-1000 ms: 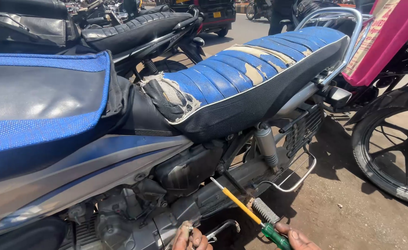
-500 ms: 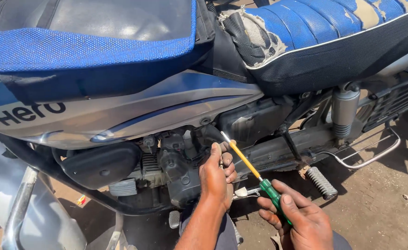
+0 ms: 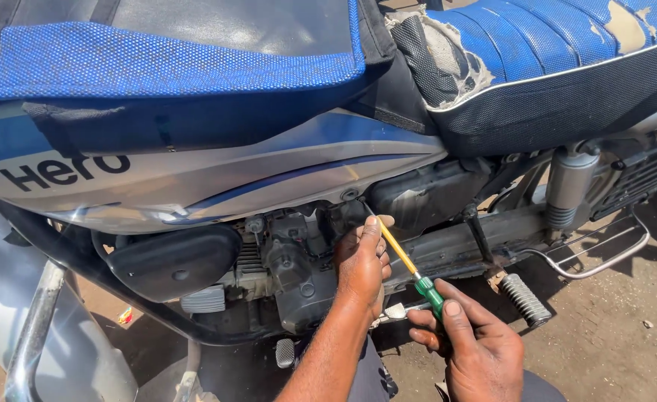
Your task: Removing a side panel and an air filter from a motorcycle using a screwdriver.
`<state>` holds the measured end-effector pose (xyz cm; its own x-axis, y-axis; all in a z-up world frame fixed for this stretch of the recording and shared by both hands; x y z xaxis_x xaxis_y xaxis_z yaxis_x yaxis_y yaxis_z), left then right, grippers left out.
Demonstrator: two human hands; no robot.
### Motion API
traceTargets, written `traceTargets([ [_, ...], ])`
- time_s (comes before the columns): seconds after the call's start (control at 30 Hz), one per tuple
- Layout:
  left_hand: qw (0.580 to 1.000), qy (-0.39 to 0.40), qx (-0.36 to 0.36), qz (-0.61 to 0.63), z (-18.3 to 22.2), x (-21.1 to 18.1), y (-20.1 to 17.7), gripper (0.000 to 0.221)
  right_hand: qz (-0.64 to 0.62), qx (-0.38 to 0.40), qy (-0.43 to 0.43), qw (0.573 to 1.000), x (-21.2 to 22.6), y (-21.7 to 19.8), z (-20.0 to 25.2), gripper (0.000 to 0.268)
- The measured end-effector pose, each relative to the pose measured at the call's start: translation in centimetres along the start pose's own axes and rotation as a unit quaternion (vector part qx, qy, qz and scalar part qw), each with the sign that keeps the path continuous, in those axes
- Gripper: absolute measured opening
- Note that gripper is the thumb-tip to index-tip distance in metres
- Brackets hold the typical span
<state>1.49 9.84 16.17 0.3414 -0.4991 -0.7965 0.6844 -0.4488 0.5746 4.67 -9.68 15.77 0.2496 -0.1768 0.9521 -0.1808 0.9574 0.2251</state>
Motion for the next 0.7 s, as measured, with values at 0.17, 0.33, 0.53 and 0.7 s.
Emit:
traceTargets([
  [0.17,1.0,-0.015,-0.012,0.025,-0.5,0.7,0.4,0.033,-0.092,0.104,0.191,0.972,-2.7,0.4,-2.6,0.048],
  [0.33,0.995,-0.042,-0.087,0.037,-1.0,0.7,-1.1,0.036,-0.226,0.248,0.373,0.865,-3.7,3.8,-1.4,0.054],
  [0.53,0.99,-0.099,-0.084,0.05,1.8,2.2,-2.8,0.038,-0.067,0.209,0.332,0.917,-2.3,4.7,0.4,0.046],
  [0.7,0.977,-0.184,-0.037,0.101,3.9,5.9,-3.3,0.036,0.352,0.105,-0.019,0.93,0.6,2.2,-2.2,0.043],
])
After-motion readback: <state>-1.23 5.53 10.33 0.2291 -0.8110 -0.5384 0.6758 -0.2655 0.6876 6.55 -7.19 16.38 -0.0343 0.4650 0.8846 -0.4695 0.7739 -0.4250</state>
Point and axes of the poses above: each hand's wrist, its own z-axis away from the middle knuckle, its own y-axis out of the palm, x = y × z, the point moved 9 cm from there along -z, towards the middle knuckle, and after that the axes turned 5 degrees about -x, right-handed, at the moved point
